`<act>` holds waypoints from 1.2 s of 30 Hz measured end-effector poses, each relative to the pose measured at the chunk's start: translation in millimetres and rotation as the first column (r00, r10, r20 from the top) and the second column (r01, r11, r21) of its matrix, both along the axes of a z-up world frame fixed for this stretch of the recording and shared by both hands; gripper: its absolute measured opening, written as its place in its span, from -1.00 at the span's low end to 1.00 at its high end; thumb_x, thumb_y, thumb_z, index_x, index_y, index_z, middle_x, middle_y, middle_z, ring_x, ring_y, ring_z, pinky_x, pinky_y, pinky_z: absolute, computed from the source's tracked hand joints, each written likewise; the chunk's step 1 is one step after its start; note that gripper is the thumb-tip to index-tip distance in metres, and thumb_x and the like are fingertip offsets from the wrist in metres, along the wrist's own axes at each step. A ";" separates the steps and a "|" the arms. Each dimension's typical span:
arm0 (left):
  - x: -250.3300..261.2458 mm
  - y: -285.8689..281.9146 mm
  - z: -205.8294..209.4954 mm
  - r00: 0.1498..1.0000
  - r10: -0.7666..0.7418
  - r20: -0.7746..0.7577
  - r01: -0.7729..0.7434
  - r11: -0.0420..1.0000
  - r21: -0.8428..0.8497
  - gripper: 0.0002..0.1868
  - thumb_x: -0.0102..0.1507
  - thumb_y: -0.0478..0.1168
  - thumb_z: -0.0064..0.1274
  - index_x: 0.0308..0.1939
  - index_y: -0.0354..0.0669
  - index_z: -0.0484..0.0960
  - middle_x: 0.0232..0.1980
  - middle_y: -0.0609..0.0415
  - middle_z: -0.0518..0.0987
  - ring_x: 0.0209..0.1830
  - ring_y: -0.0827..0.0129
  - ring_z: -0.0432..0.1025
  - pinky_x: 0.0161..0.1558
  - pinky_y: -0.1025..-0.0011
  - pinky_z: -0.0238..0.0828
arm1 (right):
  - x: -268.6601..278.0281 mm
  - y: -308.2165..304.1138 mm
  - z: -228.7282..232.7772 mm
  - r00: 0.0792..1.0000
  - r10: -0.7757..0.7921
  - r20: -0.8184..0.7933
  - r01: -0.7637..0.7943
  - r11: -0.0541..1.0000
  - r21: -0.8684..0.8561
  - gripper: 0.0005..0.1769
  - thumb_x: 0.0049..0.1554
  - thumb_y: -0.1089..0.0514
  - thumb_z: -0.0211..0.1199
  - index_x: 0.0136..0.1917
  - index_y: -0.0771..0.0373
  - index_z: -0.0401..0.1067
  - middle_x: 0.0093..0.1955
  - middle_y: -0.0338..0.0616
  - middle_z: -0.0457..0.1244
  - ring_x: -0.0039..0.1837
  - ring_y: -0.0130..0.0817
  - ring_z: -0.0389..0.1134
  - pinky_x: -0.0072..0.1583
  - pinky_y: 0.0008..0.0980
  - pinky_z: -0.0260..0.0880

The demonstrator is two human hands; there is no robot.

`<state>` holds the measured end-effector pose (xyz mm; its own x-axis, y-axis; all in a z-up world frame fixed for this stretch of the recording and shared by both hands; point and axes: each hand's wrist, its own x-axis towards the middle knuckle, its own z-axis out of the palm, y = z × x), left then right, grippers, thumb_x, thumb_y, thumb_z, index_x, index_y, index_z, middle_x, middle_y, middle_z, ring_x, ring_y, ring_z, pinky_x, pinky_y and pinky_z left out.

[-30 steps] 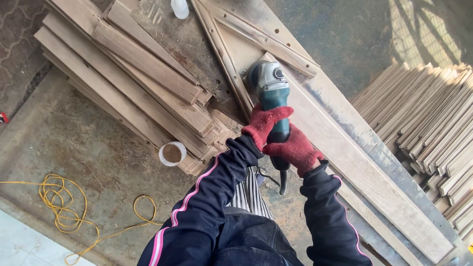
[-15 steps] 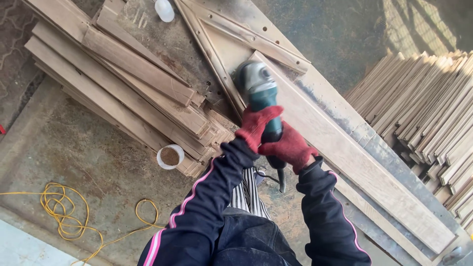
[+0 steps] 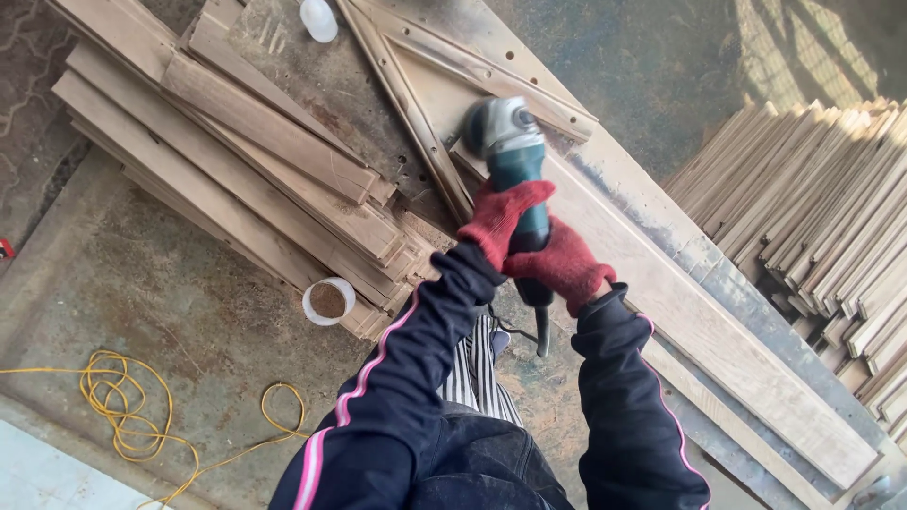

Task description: Sanding the surface and edges of a wooden plank using an angle grinder with a sanding disc.

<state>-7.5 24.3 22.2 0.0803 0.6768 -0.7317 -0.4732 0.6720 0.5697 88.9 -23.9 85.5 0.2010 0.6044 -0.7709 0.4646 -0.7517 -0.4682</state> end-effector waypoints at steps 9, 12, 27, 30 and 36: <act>5.0 -10.9 -3.0 0.999 -0.021 -0.037 0.021 1.000 0.008 -0.46 -0.18 -0.11 0.61 -0.19 0.00 0.68 -0.53 0.08 0.52 -0.58 0.42 0.47 -0.50 0.52 0.41 | -6.4 -4.1 14.4 1.000 -0.017 -0.006 0.017 1.000 -0.004 -0.27 -0.48 0.04 0.68 -0.02 0.15 0.49 -0.18 -0.08 0.38 -0.01 -0.15 0.44 0.07 -0.20 0.44; -7.1 -3.2 -13.6 0.997 -0.082 -0.009 0.082 0.997 -0.015 -0.40 -0.20 -0.05 0.62 -0.16 0.04 0.67 -0.52 0.08 0.54 -0.56 0.40 0.46 -0.46 0.29 0.52 | -4.0 -3.4 7.8 1.000 -0.011 -0.006 0.011 1.000 -0.021 -0.20 -0.50 0.03 0.70 0.03 0.16 0.49 -0.16 -0.04 0.38 0.02 -0.12 0.44 0.10 -0.16 0.44; -11.2 5.5 -33.0 0.858 -0.128 0.497 0.082 0.990 0.114 -0.50 0.20 -0.08 0.23 -0.16 -0.62 0.61 -0.37 -0.31 0.64 -0.28 0.10 0.63 -0.27 0.48 0.60 | -6.6 0.1 2.6 1.000 -0.018 -0.012 0.018 1.000 0.026 -0.22 -0.45 -0.04 0.70 0.03 0.12 0.48 -0.13 -0.07 0.38 0.05 -0.13 0.44 0.12 -0.19 0.44; 28.3 -1.7 -40.5 0.984 -0.174 -0.043 0.173 0.985 -0.019 -0.28 -0.27 0.00 0.64 -0.06 0.09 0.70 -0.36 -0.03 0.68 -0.40 0.16 0.62 -0.36 0.17 0.74 | 3.2 -15.3 3.4 0.999 -0.048 0.005 0.048 0.997 0.060 -0.24 -0.41 -0.05 0.67 0.05 0.16 0.48 -0.13 -0.01 0.37 0.05 -0.07 0.44 0.10 -0.13 0.42; 86.3 -78.0 9.7 0.896 -0.441 -0.057 0.441 0.898 -0.020 -0.42 -0.11 -0.01 0.51 -0.04 0.02 0.71 -0.22 0.02 0.69 -0.09 0.13 0.61 0.10 0.19 0.52 | 46.4 -110.6 7.7 0.935 -0.352 -0.037 0.354 0.932 0.082 -0.36 -0.40 0.07 0.66 -0.02 0.17 0.53 -0.17 -0.02 0.39 -0.03 -0.15 0.42 0.09 -0.14 0.42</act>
